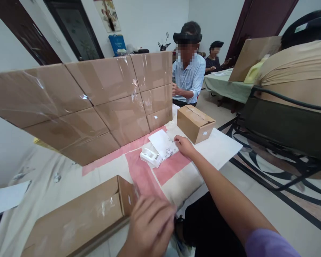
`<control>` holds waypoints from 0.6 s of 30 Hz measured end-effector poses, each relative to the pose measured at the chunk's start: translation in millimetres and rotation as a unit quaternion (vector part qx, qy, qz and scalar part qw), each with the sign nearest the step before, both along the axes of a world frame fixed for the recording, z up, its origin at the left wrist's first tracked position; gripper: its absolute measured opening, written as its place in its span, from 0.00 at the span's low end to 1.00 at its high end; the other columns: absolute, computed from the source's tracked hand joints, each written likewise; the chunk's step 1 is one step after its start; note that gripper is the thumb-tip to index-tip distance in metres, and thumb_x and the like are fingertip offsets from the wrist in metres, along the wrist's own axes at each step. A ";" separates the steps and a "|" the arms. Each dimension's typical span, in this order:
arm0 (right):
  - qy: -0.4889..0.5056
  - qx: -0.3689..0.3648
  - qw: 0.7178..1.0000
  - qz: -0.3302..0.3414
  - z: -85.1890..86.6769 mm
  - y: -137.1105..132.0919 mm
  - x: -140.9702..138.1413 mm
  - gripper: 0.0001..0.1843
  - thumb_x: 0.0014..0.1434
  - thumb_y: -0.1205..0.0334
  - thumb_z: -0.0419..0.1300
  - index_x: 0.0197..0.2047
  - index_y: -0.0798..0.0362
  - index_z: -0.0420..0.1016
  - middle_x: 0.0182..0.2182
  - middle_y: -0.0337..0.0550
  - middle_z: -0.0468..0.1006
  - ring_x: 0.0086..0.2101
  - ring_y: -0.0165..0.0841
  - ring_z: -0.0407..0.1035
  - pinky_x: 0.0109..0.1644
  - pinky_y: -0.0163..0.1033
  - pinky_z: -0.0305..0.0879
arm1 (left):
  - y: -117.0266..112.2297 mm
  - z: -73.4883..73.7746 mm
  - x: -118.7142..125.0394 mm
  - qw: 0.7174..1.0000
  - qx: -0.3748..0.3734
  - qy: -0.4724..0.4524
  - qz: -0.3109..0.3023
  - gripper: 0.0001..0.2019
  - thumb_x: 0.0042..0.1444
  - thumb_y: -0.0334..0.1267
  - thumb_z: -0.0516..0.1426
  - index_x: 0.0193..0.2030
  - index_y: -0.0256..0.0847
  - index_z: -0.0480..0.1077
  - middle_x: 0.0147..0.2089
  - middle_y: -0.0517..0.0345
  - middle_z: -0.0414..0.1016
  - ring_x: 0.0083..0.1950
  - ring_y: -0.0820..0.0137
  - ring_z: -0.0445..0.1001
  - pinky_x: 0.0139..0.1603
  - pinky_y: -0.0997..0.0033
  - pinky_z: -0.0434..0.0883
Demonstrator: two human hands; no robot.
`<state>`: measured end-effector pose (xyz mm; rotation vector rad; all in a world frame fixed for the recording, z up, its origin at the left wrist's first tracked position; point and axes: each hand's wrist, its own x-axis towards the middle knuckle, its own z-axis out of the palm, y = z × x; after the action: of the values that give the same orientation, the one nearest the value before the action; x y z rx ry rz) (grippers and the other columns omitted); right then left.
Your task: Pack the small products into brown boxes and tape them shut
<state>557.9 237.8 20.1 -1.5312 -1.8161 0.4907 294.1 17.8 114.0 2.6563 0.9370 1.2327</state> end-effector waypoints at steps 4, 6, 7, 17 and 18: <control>0.043 0.014 0.999 -0.007 2.5 -2.1 5.9 0.23 0.61 0.68 0.52 0.59 0.51 0.70 0.37 0.39 0.77 0.27 0.30 0.64 0.36 0.35 0.60 | 38.9 -15.0 56.9 0.992 -0.088 -0.092 0.024 0.08 0.63 0.28 0.55 0.42 0.43 0.74 0.36 0.60 0.80 0.37 0.69 0.77 0.41 0.66 0.68; 0.070 0.020 0.997 0.011 2.8 -4.4 6.7 0.31 0.60 0.70 0.52 0.67 0.50 0.62 0.37 0.38 0.76 0.29 0.29 0.65 0.38 0.35 0.61 | 48.4 -19.6 69.2 0.988 -0.100 -0.106 0.042 0.08 0.64 0.30 0.55 0.42 0.44 0.74 0.36 0.59 0.80 0.38 0.68 0.77 0.42 0.65 0.69; 0.084 0.022 0.996 0.028 4.0 -7.1 5.6 0.34 0.60 0.71 0.53 0.69 0.51 0.60 0.36 0.38 0.76 0.30 0.29 0.66 0.39 0.35 0.62 | 50.0 -20.8 70.2 0.988 -0.101 -0.106 0.050 0.08 0.64 0.30 0.55 0.42 0.44 0.75 0.36 0.59 0.80 0.38 0.68 0.77 0.43 0.66 0.70; 0.043 0.135 0.929 0.341 84.8 -141.4 -62.4 0.33 0.67 0.69 0.52 0.73 0.50 0.52 0.38 0.42 0.79 0.36 0.33 0.73 0.42 0.37 0.67 | 15.5 -26.7 10.5 0.899 -0.227 -0.283 0.245 0.25 0.54 0.57 0.64 0.50 0.42 0.71 0.24 0.70 0.59 0.22 0.74 0.63 0.24 0.77 0.66; 0.023 0.174 0.920 0.350 89.4 -153.1 -69.5 0.30 0.68 0.68 0.52 0.72 0.51 0.54 0.38 0.43 0.79 0.36 0.33 0.73 0.42 0.37 0.68 | 10.4 -28.1 4.8 0.899 -0.232 -0.275 0.251 0.25 0.53 0.60 0.64 0.47 0.42 0.73 0.23 0.70 0.59 0.22 0.74 0.63 0.25 0.77 0.67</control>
<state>488.4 84.7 109.5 -0.5957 -2.2445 0.4834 298.9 28.2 85.9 1.6141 1.5943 1.4864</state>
